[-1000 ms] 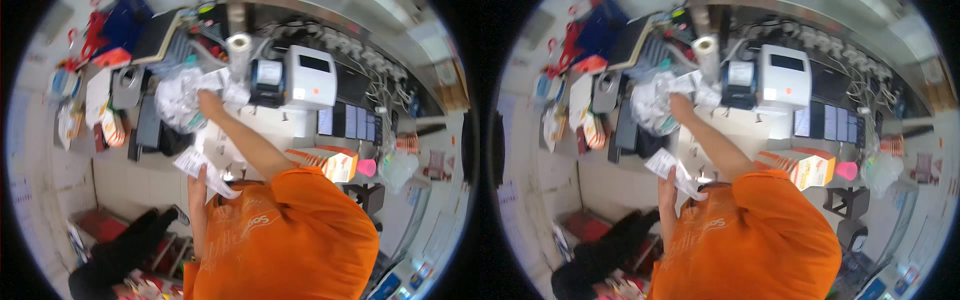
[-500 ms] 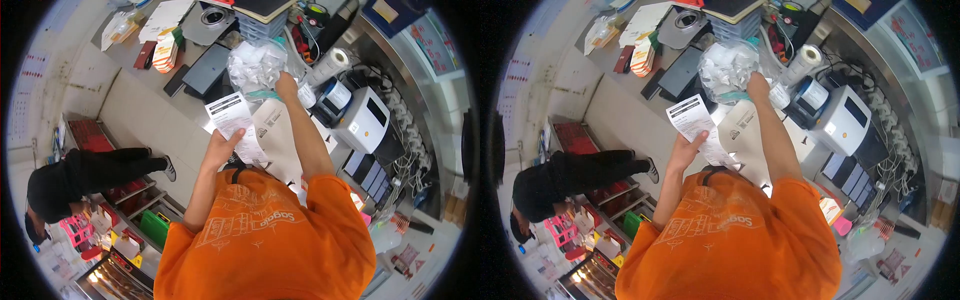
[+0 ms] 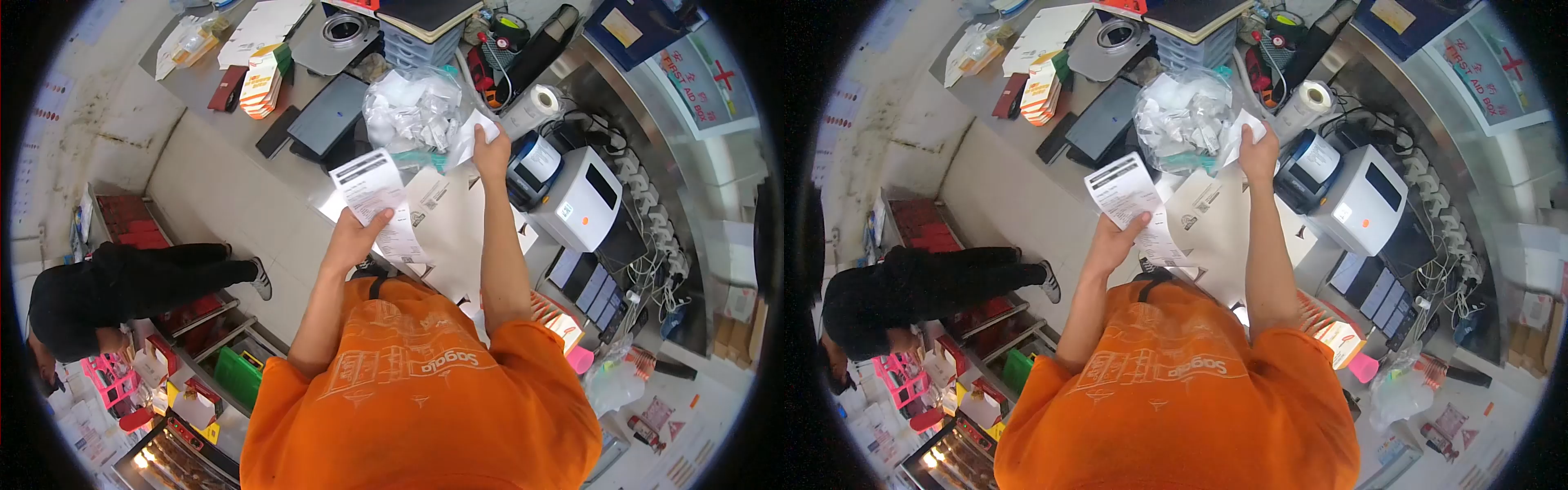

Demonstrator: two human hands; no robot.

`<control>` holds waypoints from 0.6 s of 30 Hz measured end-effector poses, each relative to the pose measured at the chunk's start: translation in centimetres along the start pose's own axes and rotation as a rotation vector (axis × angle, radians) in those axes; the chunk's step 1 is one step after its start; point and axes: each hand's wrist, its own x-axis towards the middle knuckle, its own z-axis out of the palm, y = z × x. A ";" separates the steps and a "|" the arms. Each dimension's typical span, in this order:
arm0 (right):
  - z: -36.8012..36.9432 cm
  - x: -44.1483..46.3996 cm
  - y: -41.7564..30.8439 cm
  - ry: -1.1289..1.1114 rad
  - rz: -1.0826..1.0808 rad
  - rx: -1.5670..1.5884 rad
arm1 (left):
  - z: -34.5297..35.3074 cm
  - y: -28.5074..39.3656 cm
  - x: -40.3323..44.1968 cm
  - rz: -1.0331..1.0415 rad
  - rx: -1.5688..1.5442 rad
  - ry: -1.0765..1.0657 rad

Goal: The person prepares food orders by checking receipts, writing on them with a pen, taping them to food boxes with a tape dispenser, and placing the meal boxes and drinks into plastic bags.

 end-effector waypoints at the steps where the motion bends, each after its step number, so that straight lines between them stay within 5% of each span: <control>1: -0.3 0.2 0.3 0.018 0.006 0.043 | 0.0 -0.2 0.1 0.011 -0.001 0.012; 4: -2.4 -0.4 -2.2 -0.009 0.062 0.164 | -0.4 1.0 0.0 -0.217 0.027 0.084; 7: -4.6 -0.7 -4.8 -0.076 0.392 0.277 | -0.8 0.6 0.0 -0.269 -0.012 0.159; 11: -4.2 -1.2 -3.9 0.346 -0.305 0.004 | -1.1 -0.5 -0.3 -0.219 -0.091 0.194; 16: -1.2 -1.6 -1.8 -0.129 -0.441 -0.255 | -1.5 -2.4 -0.3 -0.302 -0.053 0.171; 18: 0.4 -2.3 -1.3 -0.139 -0.486 -0.469 | -1.2 -2.1 -0.4 -0.304 -0.049 0.169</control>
